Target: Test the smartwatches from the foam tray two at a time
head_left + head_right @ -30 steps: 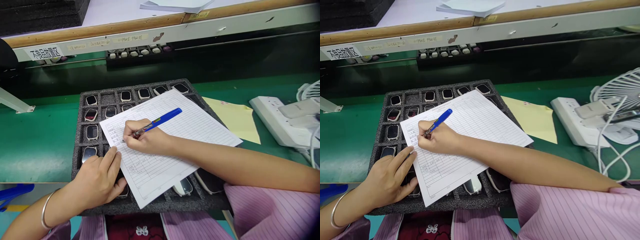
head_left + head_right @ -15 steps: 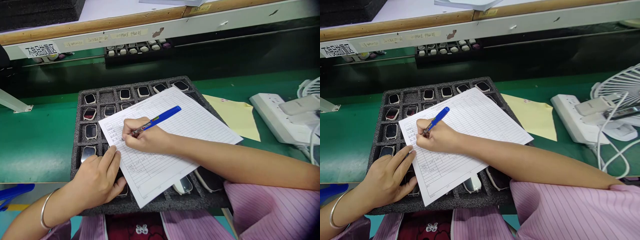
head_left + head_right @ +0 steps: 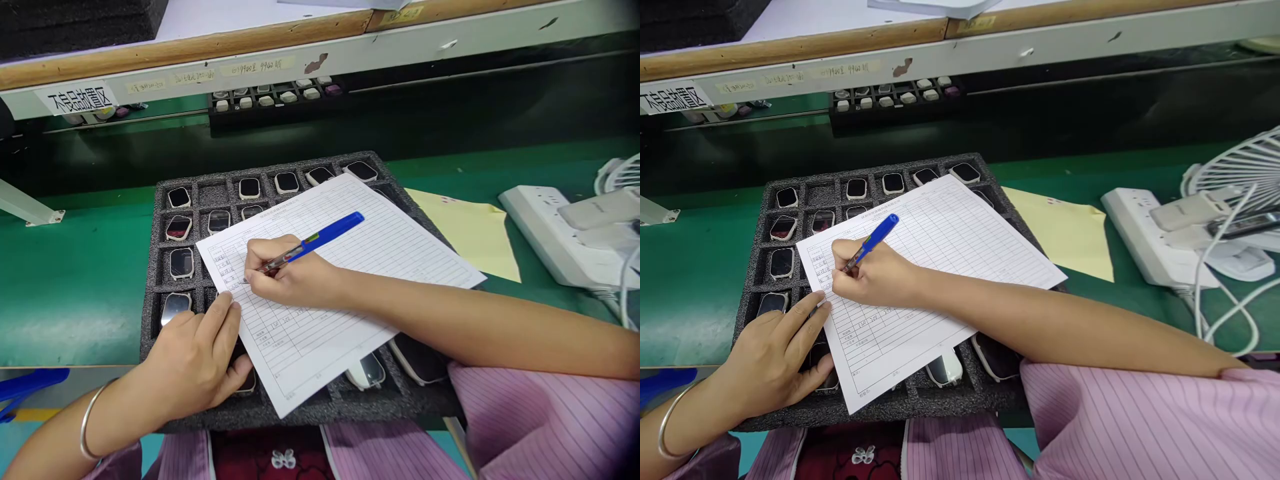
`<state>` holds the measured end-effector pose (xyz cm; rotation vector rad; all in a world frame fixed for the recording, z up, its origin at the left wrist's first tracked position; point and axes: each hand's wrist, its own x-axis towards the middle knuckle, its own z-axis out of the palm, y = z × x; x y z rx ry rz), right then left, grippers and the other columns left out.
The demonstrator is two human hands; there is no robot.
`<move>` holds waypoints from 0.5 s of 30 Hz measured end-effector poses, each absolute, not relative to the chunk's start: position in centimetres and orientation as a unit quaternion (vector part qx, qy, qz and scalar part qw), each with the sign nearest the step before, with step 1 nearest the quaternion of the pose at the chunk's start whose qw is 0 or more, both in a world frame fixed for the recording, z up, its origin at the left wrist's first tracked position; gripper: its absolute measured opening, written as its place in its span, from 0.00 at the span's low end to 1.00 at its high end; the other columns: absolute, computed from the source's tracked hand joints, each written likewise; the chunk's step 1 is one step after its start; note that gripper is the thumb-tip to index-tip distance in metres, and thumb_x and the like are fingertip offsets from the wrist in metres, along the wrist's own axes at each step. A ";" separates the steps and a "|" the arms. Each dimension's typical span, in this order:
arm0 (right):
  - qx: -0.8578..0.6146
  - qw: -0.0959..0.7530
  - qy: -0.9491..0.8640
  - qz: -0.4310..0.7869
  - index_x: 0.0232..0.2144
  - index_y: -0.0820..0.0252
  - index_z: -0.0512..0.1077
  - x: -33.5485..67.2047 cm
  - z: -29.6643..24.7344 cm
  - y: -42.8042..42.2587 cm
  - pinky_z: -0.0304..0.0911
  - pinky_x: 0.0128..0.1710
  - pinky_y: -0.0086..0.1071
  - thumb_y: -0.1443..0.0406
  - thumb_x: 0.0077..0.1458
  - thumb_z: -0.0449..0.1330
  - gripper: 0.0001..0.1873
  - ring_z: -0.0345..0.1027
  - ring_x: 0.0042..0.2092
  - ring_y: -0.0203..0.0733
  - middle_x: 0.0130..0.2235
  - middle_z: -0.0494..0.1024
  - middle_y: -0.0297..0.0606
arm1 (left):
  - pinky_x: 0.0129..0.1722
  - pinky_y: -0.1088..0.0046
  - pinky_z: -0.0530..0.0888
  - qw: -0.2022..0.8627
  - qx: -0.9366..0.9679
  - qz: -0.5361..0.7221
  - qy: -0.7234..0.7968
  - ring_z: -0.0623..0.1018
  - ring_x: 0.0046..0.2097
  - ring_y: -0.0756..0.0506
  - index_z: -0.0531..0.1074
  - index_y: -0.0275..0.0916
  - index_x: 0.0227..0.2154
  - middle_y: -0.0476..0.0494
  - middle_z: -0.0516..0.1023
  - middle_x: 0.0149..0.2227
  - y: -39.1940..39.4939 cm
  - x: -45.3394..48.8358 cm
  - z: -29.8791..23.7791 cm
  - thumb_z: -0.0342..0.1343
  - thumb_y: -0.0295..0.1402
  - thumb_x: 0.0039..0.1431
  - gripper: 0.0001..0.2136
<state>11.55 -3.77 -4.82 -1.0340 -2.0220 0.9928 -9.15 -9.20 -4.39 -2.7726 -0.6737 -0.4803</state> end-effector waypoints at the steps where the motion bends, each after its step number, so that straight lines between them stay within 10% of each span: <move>1: -0.396 0.328 -0.770 0.378 0.21 0.57 0.57 11.6 -4.8 -3.8 0.50 0.22 0.28 0.71 0.49 0.54 0.09 0.56 0.23 0.32 0.20 0.63 0.28 | 0.23 0.67 0.72 0.124 -0.951 -0.166 -0.230 0.81 0.39 0.38 0.72 0.22 0.43 0.24 0.80 0.43 -9.2 -9.1 -4.4 0.48 0.33 0.62 0.17; 15: -0.405 0.330 -0.765 0.378 0.20 0.56 0.56 11.5 -4.6 -3.8 0.50 0.22 0.27 0.71 0.48 0.54 0.11 0.55 0.22 0.32 0.19 0.62 0.28 | 0.22 0.66 0.74 0.119 -0.952 -0.161 -0.230 0.82 0.39 0.37 0.72 0.22 0.44 0.23 0.80 0.44 -9.3 -9.2 -4.5 0.49 0.33 0.62 0.17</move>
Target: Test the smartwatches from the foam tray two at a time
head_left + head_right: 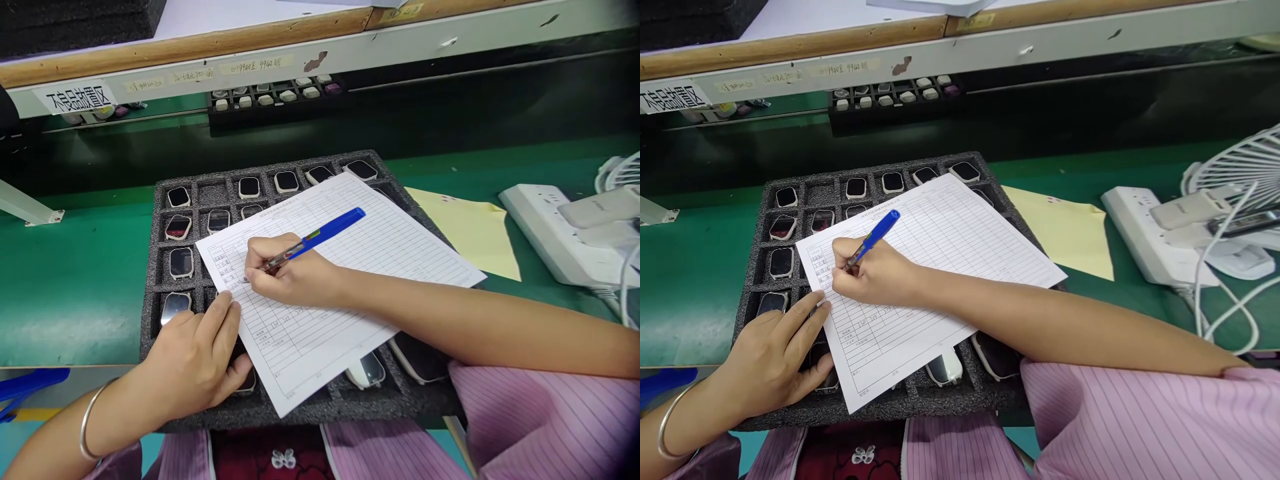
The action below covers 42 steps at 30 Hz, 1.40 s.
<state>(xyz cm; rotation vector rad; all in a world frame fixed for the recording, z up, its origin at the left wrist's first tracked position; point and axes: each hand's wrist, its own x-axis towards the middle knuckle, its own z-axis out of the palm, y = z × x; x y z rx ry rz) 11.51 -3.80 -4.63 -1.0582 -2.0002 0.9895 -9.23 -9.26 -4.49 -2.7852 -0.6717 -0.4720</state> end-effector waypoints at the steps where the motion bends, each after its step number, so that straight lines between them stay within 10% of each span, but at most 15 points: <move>1: -0.402 0.331 -0.765 0.378 0.21 0.56 0.56 11.5 -4.6 -3.8 0.50 0.22 0.27 0.71 0.48 0.54 0.10 0.55 0.22 0.32 0.19 0.63 0.28 | 0.23 0.66 0.74 0.119 -0.952 -0.162 -0.229 0.82 0.39 0.37 0.72 0.22 0.44 0.23 0.80 0.44 -9.3 -9.2 -4.5 0.49 0.33 0.62 0.17; 42: -0.386 0.330 -0.781 0.364 0.19 0.56 0.54 11.6 -4.8 -3.8 0.48 0.20 0.27 0.73 0.46 0.54 0.13 0.53 0.21 0.31 0.19 0.61 0.27 | 0.23 0.68 0.74 0.118 -0.953 -0.159 -0.229 0.81 0.43 0.36 0.73 0.24 0.43 0.23 0.80 0.43 -9.2 -9.2 -4.5 0.49 0.33 0.62 0.16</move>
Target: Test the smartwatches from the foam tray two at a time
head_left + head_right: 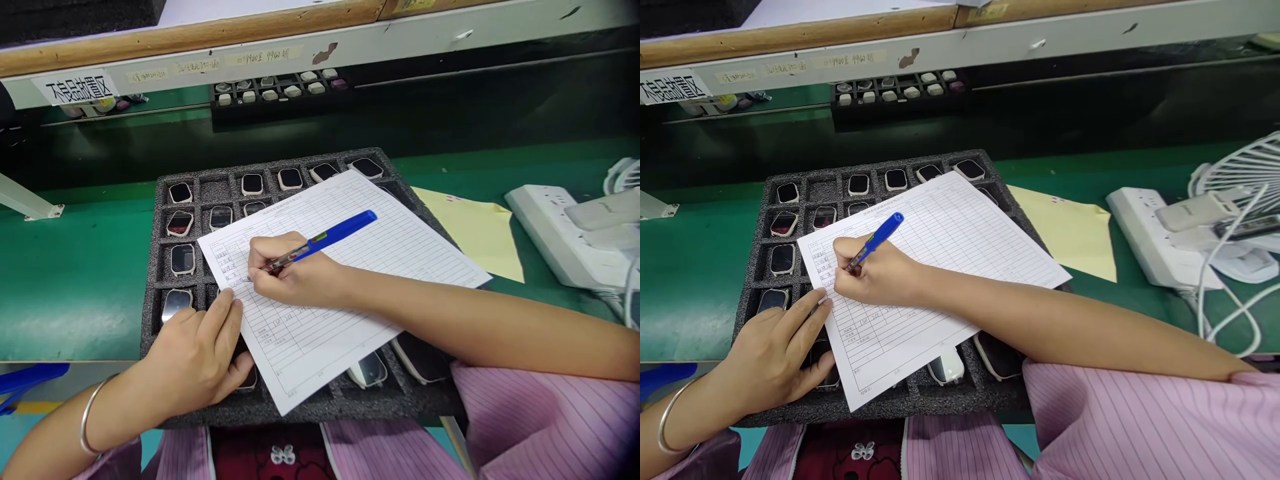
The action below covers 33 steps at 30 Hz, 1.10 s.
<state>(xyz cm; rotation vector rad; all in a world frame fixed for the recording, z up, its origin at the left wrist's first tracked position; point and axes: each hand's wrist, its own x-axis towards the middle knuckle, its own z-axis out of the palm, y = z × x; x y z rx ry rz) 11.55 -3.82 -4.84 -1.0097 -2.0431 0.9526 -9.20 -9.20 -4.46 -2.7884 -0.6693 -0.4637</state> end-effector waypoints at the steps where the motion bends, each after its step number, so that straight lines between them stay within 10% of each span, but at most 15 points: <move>1: -0.386 0.338 -0.778 0.362 0.19 0.56 0.55 11.7 -4.6 -3.8 0.50 0.20 0.27 0.73 0.46 0.54 0.12 0.54 0.21 0.31 0.19 0.62 0.27 | 0.23 0.67 0.74 0.121 -0.953 -0.159 -0.229 0.81 0.42 0.36 0.73 0.24 0.43 0.23 0.80 0.43 -9.2 -9.2 -4.4 0.48 0.33 0.62 0.16; 10: -0.384 0.647 -0.577 0.317 0.21 0.54 0.64 16.1 2.9 -3.7 0.49 0.16 0.31 0.72 0.48 0.59 0.10 0.62 0.19 0.33 0.22 0.74 0.31 | 0.22 0.66 0.73 0.137 -0.945 -0.175 -0.240 0.79 0.28 0.42 0.74 0.22 0.42 0.22 0.80 0.44 -9.4 -9.4 -4.6 0.48 0.34 0.61 0.18; 24: -0.487 0.416 -0.438 0.631 0.25 0.57 0.61 18.7 -3.4 0.3 0.52 0.14 0.26 0.65 0.46 0.65 0.13 0.62 0.17 0.33 0.18 0.68 0.28 | 0.23 0.67 0.71 0.119 -0.946 -0.183 -0.239 0.77 0.27 0.45 0.71 0.25 0.43 0.30 0.81 0.41 -10.0 -9.6 -4.4 0.48 0.34 0.62 0.16; 33: -0.449 0.342 -0.587 0.580 0.23 0.59 0.64 19.0 -4.1 -1.5 0.66 0.19 0.27 0.64 0.47 0.67 0.13 0.71 0.22 0.36 0.22 0.75 0.33 | 0.24 0.66 0.70 0.098 -0.946 -0.173 -0.256 0.74 0.27 0.45 0.71 0.28 0.44 0.29 0.80 0.46 -10.0 -9.6 -4.4 0.50 0.34 0.62 0.15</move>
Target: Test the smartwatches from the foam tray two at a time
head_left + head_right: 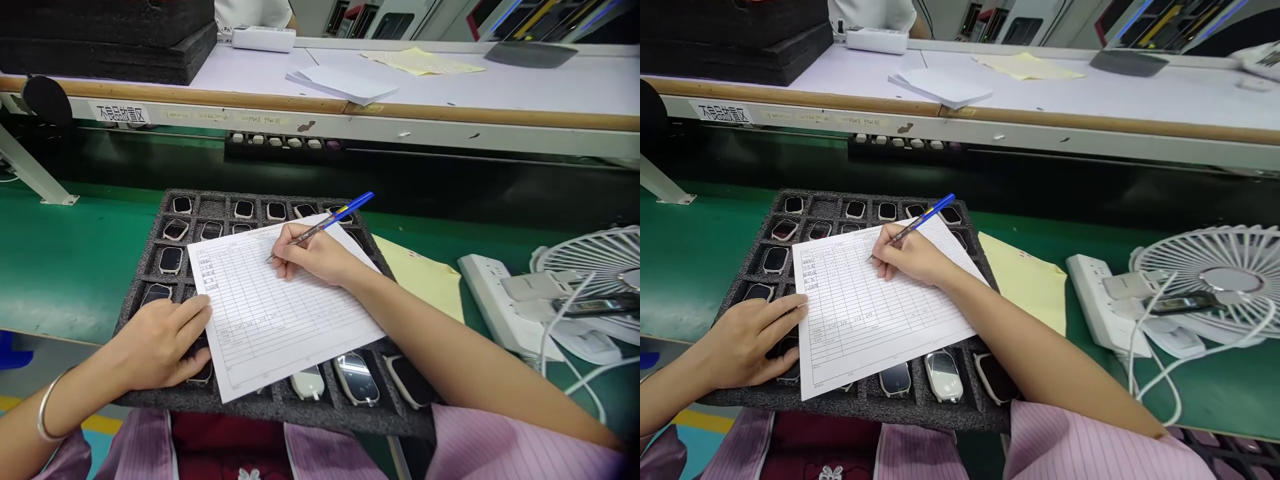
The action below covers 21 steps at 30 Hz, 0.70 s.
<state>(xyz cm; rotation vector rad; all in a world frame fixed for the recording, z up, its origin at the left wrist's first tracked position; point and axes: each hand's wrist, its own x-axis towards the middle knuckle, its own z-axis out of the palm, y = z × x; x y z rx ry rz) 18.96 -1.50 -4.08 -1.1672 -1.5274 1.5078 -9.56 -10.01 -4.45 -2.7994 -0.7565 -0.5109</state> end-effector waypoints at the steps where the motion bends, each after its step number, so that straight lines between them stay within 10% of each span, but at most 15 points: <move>1: -0.452 0.342 -0.601 0.564 0.23 0.58 0.64 19.0 -4.1 -1.6 0.64 0.17 0.26 0.65 0.48 0.66 0.13 0.69 0.21 0.34 0.21 0.74 0.32 | 0.24 0.66 0.70 0.096 -0.947 -0.168 -0.258 0.73 0.26 0.45 0.71 0.28 0.44 0.29 0.79 0.48 -10.0 -9.6 -4.4 0.50 0.34 0.61 0.14; 21: -0.433 0.284 -0.793 0.320 0.25 0.56 0.62 21.0 -2.8 -2.5 0.56 0.26 0.30 0.69 0.55 0.56 0.08 0.70 0.29 0.38 0.27 0.81 0.37 | 0.23 0.65 0.69 0.082 -0.952 -0.151 -0.253 0.69 0.24 0.46 0.70 0.30 0.44 0.30 0.78 0.52 -10.0 -9.6 -4.5 0.50 0.34 0.61 0.14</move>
